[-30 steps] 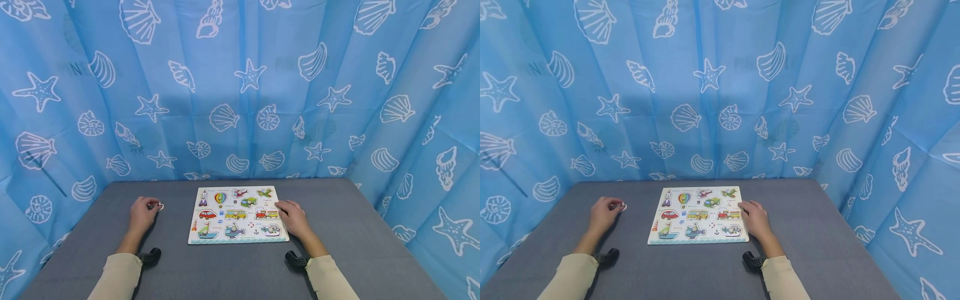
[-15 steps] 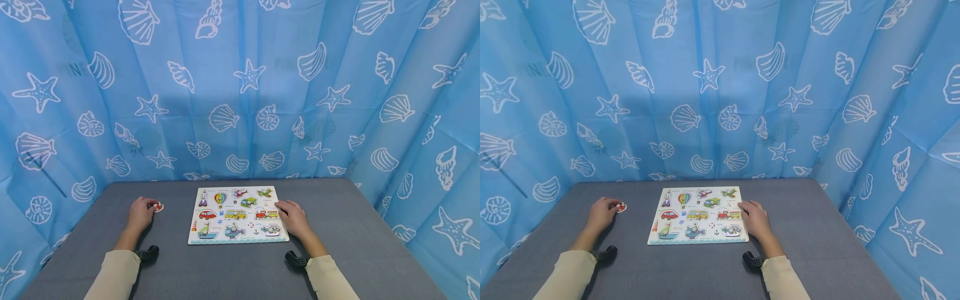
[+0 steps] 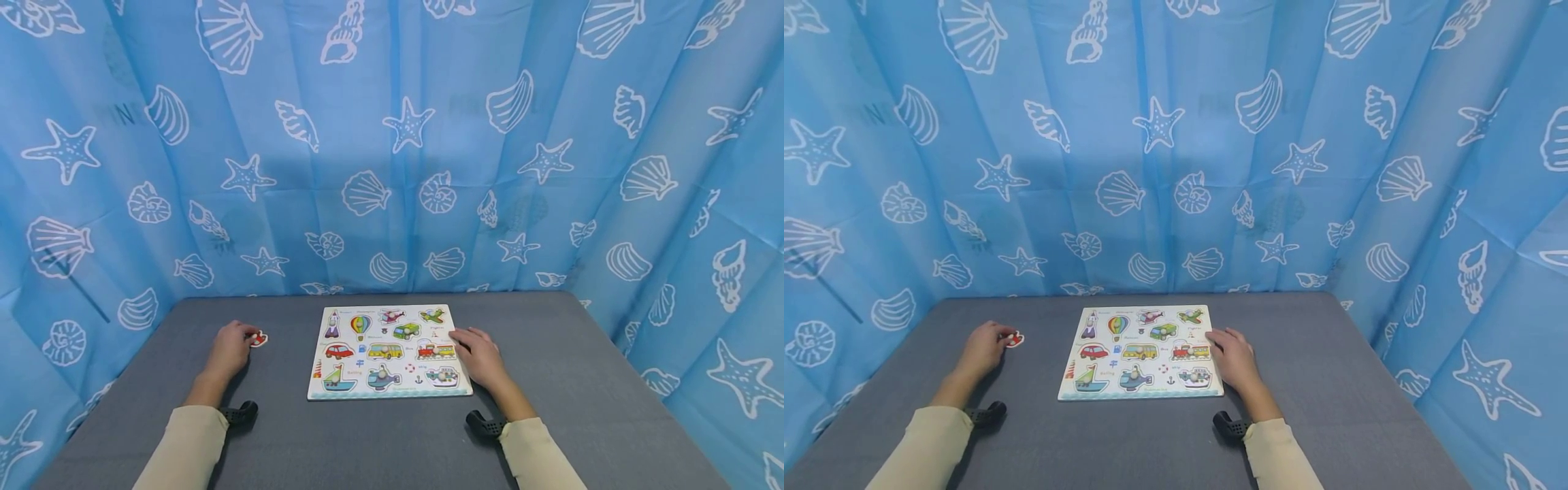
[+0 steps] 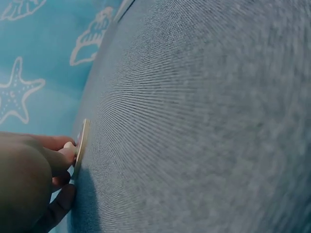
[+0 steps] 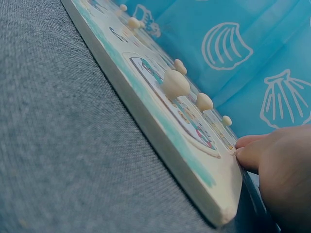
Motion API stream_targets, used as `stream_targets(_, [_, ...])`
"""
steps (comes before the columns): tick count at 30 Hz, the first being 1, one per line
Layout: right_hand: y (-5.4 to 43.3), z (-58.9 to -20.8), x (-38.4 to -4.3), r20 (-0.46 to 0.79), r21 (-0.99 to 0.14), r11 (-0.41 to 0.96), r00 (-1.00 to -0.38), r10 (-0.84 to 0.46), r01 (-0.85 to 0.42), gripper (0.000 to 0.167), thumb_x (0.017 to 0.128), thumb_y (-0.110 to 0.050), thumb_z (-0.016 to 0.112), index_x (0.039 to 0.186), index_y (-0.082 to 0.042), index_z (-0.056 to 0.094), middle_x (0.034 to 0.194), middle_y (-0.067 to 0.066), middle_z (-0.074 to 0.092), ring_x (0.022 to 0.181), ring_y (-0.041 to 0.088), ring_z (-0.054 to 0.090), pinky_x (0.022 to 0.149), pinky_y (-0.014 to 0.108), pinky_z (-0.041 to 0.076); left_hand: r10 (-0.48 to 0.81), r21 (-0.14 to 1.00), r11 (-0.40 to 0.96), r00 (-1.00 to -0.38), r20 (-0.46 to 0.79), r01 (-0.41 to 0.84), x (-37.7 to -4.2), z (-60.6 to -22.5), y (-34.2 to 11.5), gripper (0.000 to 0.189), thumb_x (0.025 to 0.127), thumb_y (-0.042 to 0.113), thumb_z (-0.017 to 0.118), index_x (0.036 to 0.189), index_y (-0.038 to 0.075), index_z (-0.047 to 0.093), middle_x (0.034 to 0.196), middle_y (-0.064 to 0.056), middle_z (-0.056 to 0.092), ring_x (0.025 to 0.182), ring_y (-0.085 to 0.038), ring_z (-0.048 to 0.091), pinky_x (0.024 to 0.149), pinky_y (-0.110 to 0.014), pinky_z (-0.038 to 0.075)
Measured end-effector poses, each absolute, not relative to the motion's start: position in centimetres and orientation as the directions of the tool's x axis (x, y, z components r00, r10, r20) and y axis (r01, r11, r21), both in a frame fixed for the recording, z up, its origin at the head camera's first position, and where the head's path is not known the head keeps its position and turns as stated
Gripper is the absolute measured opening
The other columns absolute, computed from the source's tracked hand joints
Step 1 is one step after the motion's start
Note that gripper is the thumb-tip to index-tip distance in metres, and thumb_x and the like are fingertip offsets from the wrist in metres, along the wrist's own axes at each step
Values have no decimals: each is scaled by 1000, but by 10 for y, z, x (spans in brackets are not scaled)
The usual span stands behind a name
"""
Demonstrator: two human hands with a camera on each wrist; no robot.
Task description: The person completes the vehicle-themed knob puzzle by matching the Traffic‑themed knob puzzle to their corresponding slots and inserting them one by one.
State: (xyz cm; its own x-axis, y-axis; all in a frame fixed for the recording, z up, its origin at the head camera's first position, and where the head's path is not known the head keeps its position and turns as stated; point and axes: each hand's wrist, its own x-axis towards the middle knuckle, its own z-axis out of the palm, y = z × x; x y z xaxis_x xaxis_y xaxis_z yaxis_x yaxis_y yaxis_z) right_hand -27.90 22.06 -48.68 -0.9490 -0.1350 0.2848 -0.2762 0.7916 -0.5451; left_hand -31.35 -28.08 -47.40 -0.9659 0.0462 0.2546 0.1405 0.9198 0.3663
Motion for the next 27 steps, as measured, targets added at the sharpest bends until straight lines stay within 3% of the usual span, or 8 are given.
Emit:
stream_targets(12, [221, -488, -280, 280, -554, 787, -951, -132, -272, 35, 96, -8, 57, 131, -2, 60, 137, 18, 53, 134, 42, 35, 102, 65, 23, 69, 248, 959, -959, 274, 139, -310, -471, -284, 14, 91, 8, 67, 103, 2, 72, 89, -10, 60, 82, -30, 54, 65, -46, 46])
stream_targets(27, [220, -486, -279, 273, -547, 797, -955, -119, -256, 34, 96, -8, 58, 130, -3, 61, 137, 18, 54, 134, 42, 35, 102, 65, 23, 59, 268, 953, -957, 284, 138, -306, -462, -271, 19, 93, 19, 67, 105, 6, 72, 92, -7, 61, 85, -27, 54, 66, -46, 45])
